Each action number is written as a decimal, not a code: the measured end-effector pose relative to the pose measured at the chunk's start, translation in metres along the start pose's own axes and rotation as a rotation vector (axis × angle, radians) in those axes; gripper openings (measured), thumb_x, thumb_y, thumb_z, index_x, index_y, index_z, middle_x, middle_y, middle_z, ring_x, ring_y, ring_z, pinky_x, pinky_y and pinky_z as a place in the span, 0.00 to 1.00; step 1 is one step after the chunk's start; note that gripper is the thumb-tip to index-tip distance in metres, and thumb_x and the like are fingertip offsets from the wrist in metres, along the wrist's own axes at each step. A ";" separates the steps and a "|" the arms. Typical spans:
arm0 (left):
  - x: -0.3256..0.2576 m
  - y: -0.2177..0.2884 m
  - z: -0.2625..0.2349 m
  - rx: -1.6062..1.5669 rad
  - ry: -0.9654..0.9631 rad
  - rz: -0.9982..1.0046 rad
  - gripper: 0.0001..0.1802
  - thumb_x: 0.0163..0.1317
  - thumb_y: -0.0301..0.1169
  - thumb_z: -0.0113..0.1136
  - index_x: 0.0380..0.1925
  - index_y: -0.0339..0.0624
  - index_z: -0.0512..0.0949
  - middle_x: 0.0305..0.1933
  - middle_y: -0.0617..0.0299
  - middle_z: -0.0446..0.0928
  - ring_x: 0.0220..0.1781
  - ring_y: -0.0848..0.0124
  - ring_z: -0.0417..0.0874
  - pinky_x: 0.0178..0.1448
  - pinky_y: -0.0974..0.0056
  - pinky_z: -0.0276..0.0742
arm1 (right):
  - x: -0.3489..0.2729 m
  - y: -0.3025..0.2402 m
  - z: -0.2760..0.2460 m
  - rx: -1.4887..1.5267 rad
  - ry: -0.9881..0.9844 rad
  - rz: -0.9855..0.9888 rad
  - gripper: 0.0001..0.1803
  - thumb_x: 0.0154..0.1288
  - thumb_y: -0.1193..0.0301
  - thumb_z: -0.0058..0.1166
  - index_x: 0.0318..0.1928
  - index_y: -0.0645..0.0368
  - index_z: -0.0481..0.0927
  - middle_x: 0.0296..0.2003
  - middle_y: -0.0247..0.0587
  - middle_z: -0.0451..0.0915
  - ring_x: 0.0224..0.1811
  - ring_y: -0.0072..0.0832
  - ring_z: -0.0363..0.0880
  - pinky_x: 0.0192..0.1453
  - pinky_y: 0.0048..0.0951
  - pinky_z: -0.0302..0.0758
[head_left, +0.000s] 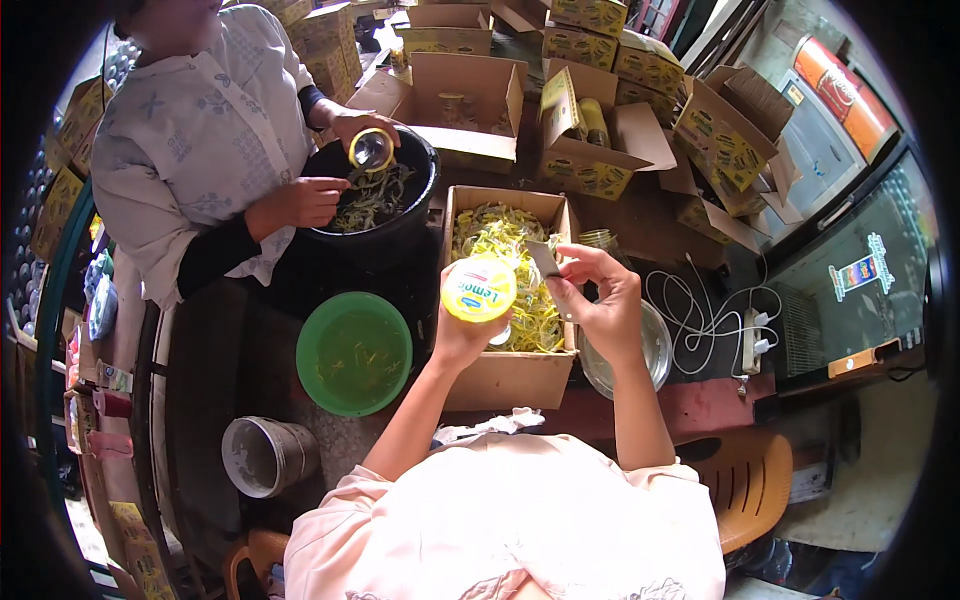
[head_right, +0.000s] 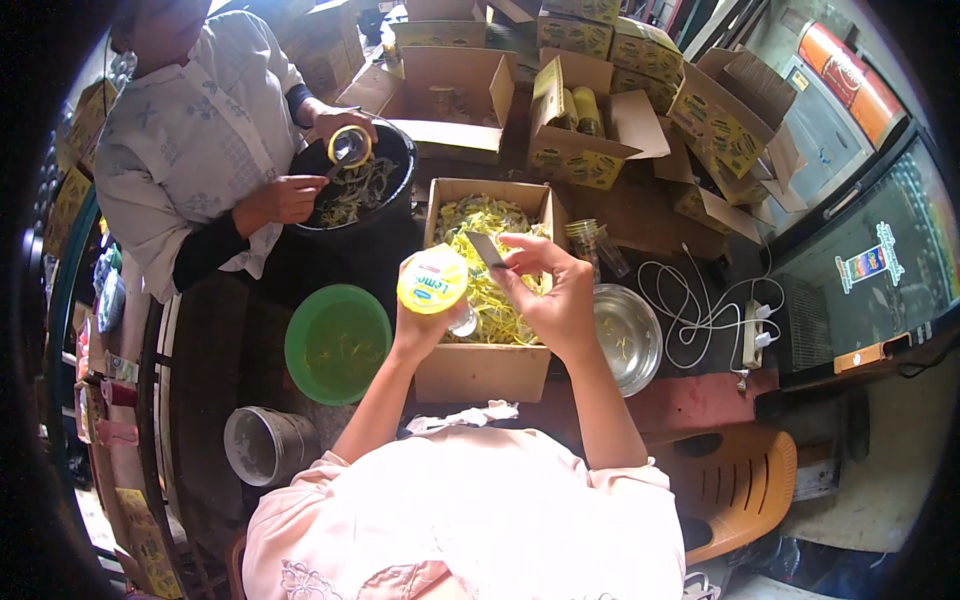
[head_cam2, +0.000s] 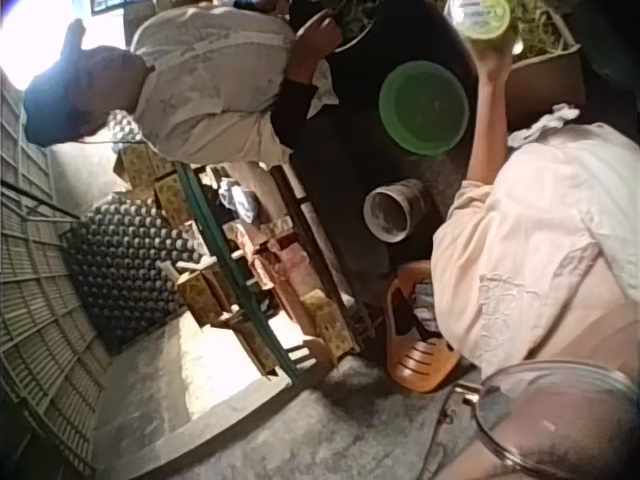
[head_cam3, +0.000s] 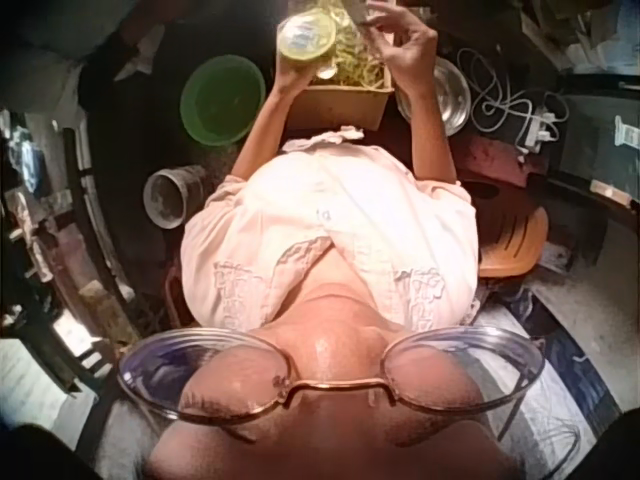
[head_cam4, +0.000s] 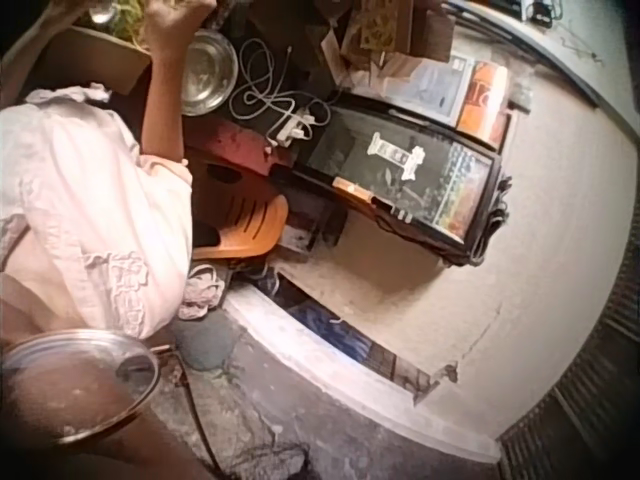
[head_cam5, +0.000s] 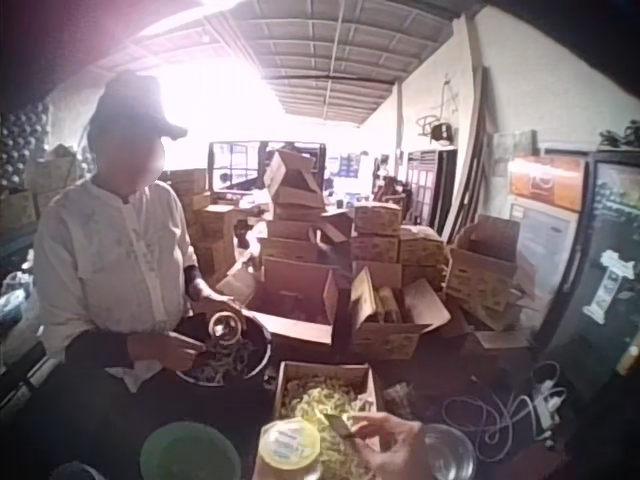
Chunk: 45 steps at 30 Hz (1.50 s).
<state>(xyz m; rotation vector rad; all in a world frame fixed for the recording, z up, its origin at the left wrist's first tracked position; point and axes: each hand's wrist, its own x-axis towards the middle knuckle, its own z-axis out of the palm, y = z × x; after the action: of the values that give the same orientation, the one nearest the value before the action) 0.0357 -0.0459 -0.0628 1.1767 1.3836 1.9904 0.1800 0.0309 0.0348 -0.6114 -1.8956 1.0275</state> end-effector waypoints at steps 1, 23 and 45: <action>0.001 0.002 0.000 0.020 -0.021 0.014 0.39 0.35 0.26 0.73 0.48 0.37 0.60 0.44 0.59 0.69 0.44 0.74 0.73 0.50 0.70 0.70 | 0.002 0.001 0.002 0.003 -0.001 -0.002 0.17 0.47 0.81 0.59 0.41 0.59 0.79 0.25 0.39 0.80 0.29 0.19 0.79 0.35 0.20 0.73; 0.021 -0.017 -0.028 0.170 0.156 0.008 0.37 0.37 0.23 0.72 0.47 0.41 0.60 0.42 0.61 0.70 0.43 0.75 0.73 0.49 0.70 0.71 | -0.049 0.220 -0.037 0.448 0.273 0.914 0.18 0.48 0.77 0.61 0.43 0.61 0.74 0.26 0.31 0.79 0.20 0.10 0.71 0.21 0.10 0.61; 0.019 -0.020 -0.027 0.177 0.114 -0.050 0.38 0.36 0.21 0.71 0.49 0.41 0.61 0.43 0.62 0.69 0.44 0.75 0.72 0.50 0.71 0.70 | -0.034 0.254 -0.034 0.080 0.219 0.871 0.26 0.42 0.80 0.64 0.45 0.68 0.72 0.31 0.48 0.80 0.30 0.25 0.79 0.35 0.23 0.77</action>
<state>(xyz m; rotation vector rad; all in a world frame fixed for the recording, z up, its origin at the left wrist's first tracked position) 0.0007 -0.0378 -0.0772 1.1050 1.6594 1.9592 0.2299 0.1570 -0.1855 -1.5028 -1.3745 1.4759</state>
